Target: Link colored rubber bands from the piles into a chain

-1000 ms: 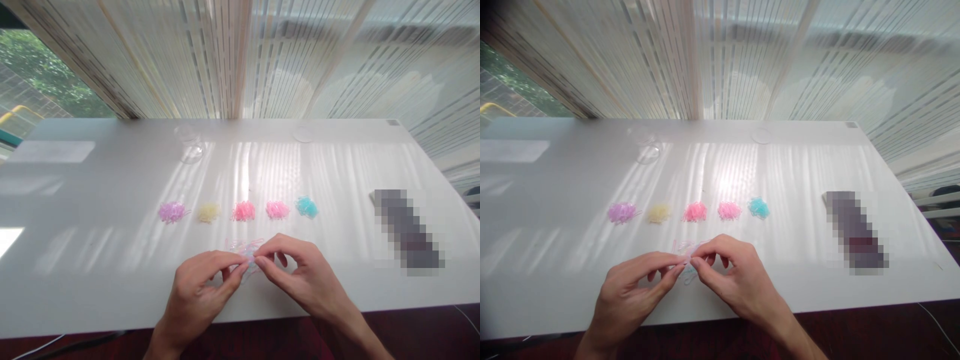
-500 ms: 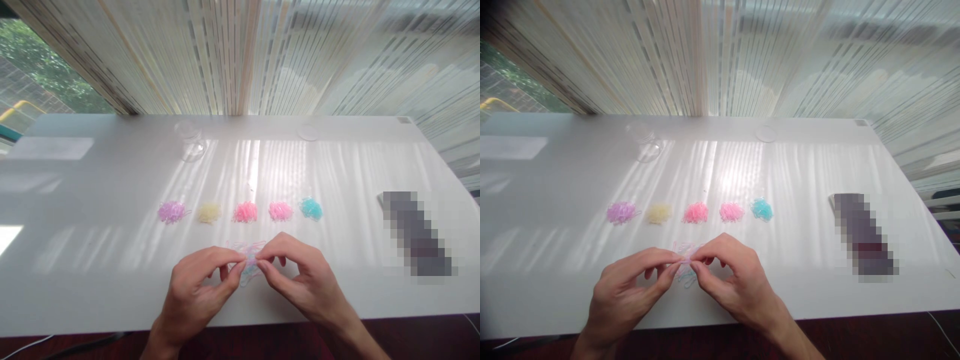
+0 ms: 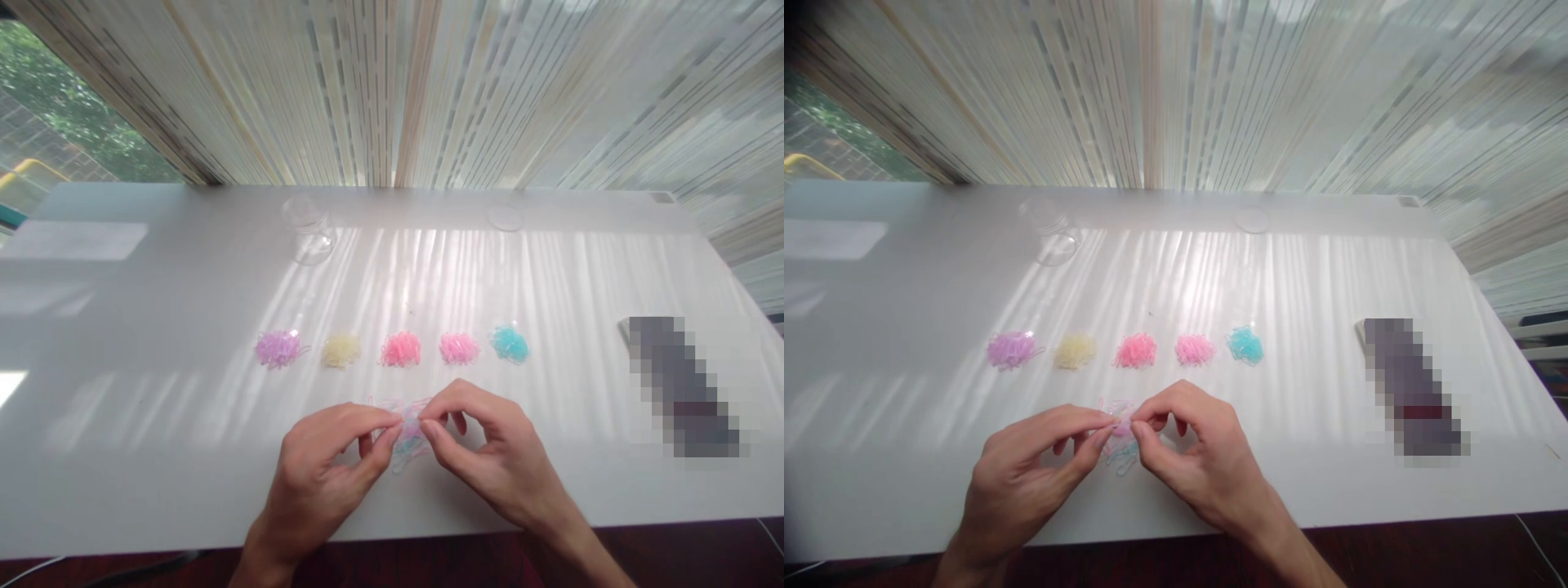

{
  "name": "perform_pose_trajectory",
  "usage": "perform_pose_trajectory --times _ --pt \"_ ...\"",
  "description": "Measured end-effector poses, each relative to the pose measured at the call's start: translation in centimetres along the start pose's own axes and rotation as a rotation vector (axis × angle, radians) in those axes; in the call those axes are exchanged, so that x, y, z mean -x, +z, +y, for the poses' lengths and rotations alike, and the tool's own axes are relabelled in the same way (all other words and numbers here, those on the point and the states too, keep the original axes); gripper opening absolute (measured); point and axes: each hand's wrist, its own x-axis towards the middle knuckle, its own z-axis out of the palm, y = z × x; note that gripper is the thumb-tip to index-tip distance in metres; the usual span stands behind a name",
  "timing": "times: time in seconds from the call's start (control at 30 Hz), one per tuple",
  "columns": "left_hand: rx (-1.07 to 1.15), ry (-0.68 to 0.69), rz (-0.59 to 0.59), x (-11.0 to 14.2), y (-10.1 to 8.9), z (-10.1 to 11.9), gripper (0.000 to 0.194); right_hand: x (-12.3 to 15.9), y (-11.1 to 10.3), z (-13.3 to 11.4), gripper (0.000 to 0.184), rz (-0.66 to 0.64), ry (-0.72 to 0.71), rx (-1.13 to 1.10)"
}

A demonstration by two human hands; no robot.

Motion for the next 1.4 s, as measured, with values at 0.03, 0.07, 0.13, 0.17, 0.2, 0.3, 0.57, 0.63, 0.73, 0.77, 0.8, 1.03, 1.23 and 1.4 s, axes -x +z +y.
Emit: perform_pose_trajectory --times 0.03,0.07,0.13,0.17,0.2,0.3,0.57,0.63,0.73,0.77,0.8,1.03,1.23,1.4 --pt "-0.006 0.0 -0.001 0.0 0.0 -0.1 0.012 -0.1 -0.1 0.0 0.009 0.012 0.011 0.017" --pt "-0.017 -0.003 0.0 0.0 0.0 -0.1 0.012 -0.2 -0.1 0.0 0.009 0.04 0.022 0.037" --pt "-0.045 -0.019 0.012 0.0 -0.1 -0.3 0.011 -0.4 -0.4 0.2 0.01 0.157 0.061 0.085" --pt "-0.061 -0.029 0.021 0.1 -0.1 -0.3 0.01 -0.5 -0.6 0.4 0.01 0.237 0.092 0.111" --pt "-0.074 -0.037 0.03 0.1 -0.1 -0.4 0.009 -0.6 -0.8 0.5 0.009 0.317 0.131 0.135" --pt "-0.099 -0.044 0.042 0.2 -0.2 -0.6 0.008 -1.0 -1.6 1.1 0.013 0.476 0.259 0.201" --pt "-0.165 -0.066 0.053 0.5 -0.1 -1.2 0.009 -1.2 -2.4 1.7 0.022 0.521 0.392 0.313" --pt "-0.167 -0.068 0.052 0.5 -0.1 -1.2 0.009 -1.3 -2.4 1.7 0.022 0.518 0.399 0.323" --pt "-0.166 -0.068 0.05 0.6 -0.1 -1.3 0.009 -1.4 -2.4 1.7 0.022 0.499 0.405 0.318" --pt "-0.168 -0.069 0.051 0.6 -0.1 -1.2 0.009 -1.4 -2.3 1.6 0.022 0.485 0.402 0.312" --pt "-0.169 -0.07 0.052 0.6 -0.1 -1.2 0.009 -1.4 -2.3 1.6 0.022 0.468 0.391 0.304" --pt "-0.117 -0.131 0.042 0.7 0.5 -1.3 0.018 -1.0 -0.9 0.2 0.013 0.176 0.148 0.195" --pt "-0.077 -0.08 0.065 0.4 0.5 -0.9 0.011 -1.0 0.4 -0.5 0.01 0.016 0.011 0.161" --pt "-0.082 -0.084 0.081 0.2 0.1 -0.2 0.008 -1.1 0.9 -0.4 0.01 -0.013 -0.004 0.136"
